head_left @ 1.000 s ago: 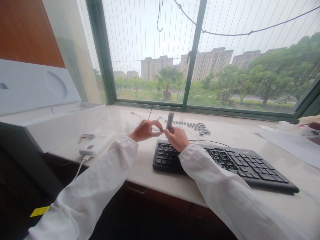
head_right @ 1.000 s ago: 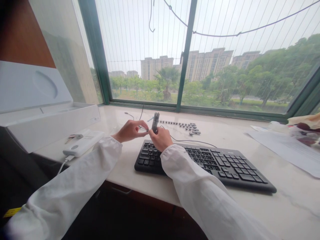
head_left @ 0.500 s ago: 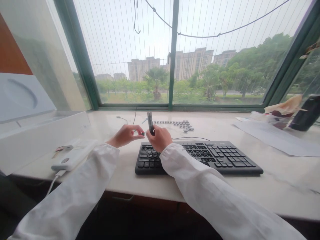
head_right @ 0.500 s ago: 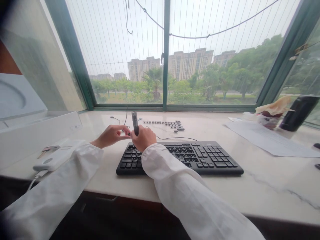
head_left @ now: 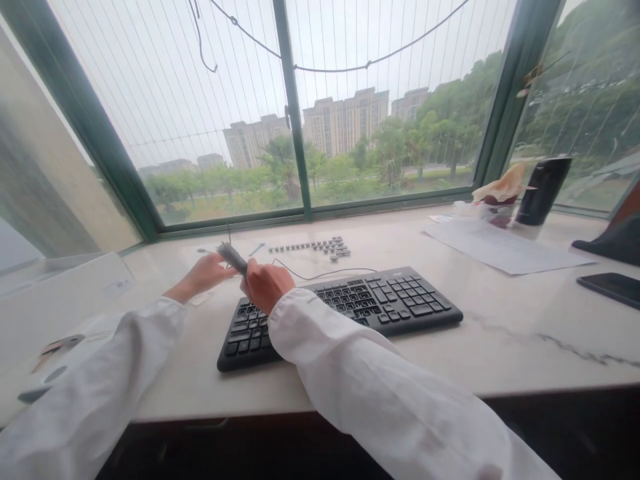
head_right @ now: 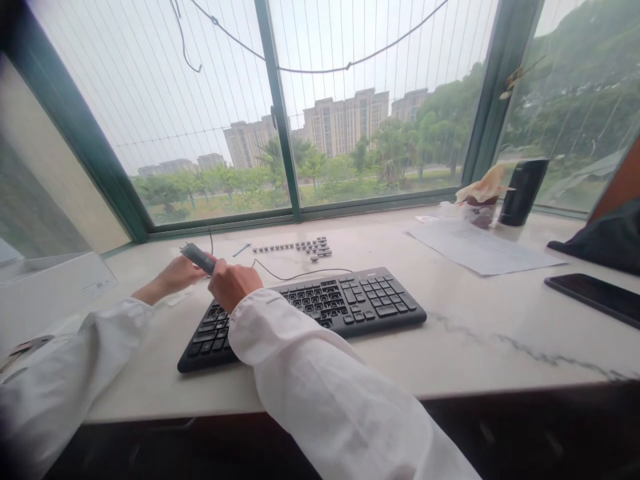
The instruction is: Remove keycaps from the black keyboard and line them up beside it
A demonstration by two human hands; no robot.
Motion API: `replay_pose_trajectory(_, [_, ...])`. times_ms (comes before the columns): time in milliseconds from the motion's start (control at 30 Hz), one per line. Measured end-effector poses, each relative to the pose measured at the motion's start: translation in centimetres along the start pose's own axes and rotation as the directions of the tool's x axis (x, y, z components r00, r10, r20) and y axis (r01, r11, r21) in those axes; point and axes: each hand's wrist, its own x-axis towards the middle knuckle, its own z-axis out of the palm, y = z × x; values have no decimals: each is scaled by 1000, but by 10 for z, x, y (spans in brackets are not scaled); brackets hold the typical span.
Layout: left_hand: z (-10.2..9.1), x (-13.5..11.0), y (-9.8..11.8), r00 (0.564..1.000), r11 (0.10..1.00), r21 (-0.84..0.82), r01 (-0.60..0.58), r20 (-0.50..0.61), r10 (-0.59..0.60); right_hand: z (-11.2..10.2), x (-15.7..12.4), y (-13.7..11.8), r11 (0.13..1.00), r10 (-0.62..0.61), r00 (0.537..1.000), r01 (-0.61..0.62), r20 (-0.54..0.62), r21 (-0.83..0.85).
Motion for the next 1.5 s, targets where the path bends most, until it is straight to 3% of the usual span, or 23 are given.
replay_pose_trajectory(100, [4, 33, 6, 998, 990, 131, -57, 28, 54, -6, 7, 14, 997, 71, 996, -72, -59, -16])
replay_pose_trajectory(200, [13, 68, 7, 992, 988, 139, -65, 116, 49, -15, 13, 32, 986, 166, 983, -168, -83, -19])
replay_pose_trajectory(400, [41, 121, -1, 967, 987, 149, 60, 236, -94, -27, 16, 64, 927, 366, 920, -373, -140, -28])
replay_pose_trajectory(567, [59, 146, -9, 956, 986, 135, 103, 261, -135, -24, 17, 68, 919, 378, 911, -390, -166, -50])
replay_pose_trajectory(767, [76, 159, -22, 948, 975, 147, 164, 251, -197, -20, 17, 63, 930, 335, 919, -358, -209, -85])
replay_pose_trajectory(1100, [85, 165, -34, 951, 986, 106, 129, 268, -153, -19, 17, 58, 937, 316, 929, -338, -193, -93])
replay_pose_trajectory(1500, [84, 156, -24, 961, 985, 79, 156, 218, -169, -20, 16, 58, 936, 325, 932, -341, -163, -84])
